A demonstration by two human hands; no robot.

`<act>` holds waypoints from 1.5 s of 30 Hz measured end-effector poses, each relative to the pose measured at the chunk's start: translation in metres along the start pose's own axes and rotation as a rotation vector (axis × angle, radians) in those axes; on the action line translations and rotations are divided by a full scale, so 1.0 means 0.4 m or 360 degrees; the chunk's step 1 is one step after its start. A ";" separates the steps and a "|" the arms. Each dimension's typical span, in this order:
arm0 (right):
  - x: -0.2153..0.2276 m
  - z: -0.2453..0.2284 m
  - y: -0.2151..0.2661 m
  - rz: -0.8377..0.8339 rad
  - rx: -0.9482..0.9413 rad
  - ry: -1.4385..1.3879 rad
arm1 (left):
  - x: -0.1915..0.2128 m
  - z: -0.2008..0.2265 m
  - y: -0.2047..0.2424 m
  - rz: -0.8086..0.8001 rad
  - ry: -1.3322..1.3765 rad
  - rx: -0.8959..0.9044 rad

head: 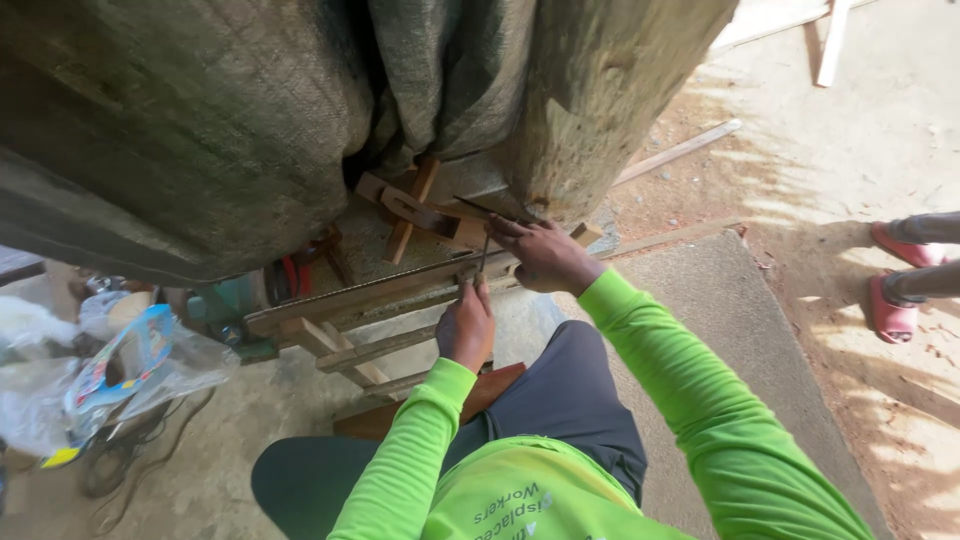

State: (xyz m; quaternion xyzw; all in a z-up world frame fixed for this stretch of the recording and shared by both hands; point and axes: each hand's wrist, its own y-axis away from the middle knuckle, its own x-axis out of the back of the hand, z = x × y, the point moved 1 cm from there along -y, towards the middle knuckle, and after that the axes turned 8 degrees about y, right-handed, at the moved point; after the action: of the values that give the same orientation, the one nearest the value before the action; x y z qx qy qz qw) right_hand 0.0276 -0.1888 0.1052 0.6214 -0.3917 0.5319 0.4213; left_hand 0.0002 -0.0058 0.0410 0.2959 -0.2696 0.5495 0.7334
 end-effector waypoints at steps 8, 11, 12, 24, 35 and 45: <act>-0.019 -0.028 0.036 0.0231 -0.0066 -0.0145 | -0.012 -0.012 0.010 0.0111 0.0050 -0.0096; -0.032 -0.036 0.052 0.0370 -0.0026 -0.0141 | -0.025 -0.033 0.010 0.0107 -0.0034 -0.0061; -0.033 -0.040 0.051 0.0414 0.0002 -0.0126 | -0.028 -0.044 0.007 0.0038 -0.0139 0.0013; -0.084 -0.019 0.036 0.0615 0.0136 0.0030 | -0.040 -0.053 -0.002 0.0109 -0.0100 -0.0070; -0.095 -0.018 0.027 0.0520 0.0111 0.0049 | -0.040 -0.058 -0.011 0.0139 -0.0094 -0.0082; -0.108 -0.015 0.023 0.0495 0.0078 0.0068 | -0.035 -0.059 -0.015 0.0089 -0.0124 -0.0095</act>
State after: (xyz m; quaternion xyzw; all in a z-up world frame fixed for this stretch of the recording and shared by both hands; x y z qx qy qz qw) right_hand 0.0116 -0.1847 0.0637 0.5519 -0.4610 0.6133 0.3267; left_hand 0.0042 0.0013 0.0141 0.2874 -0.3224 0.5495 0.7152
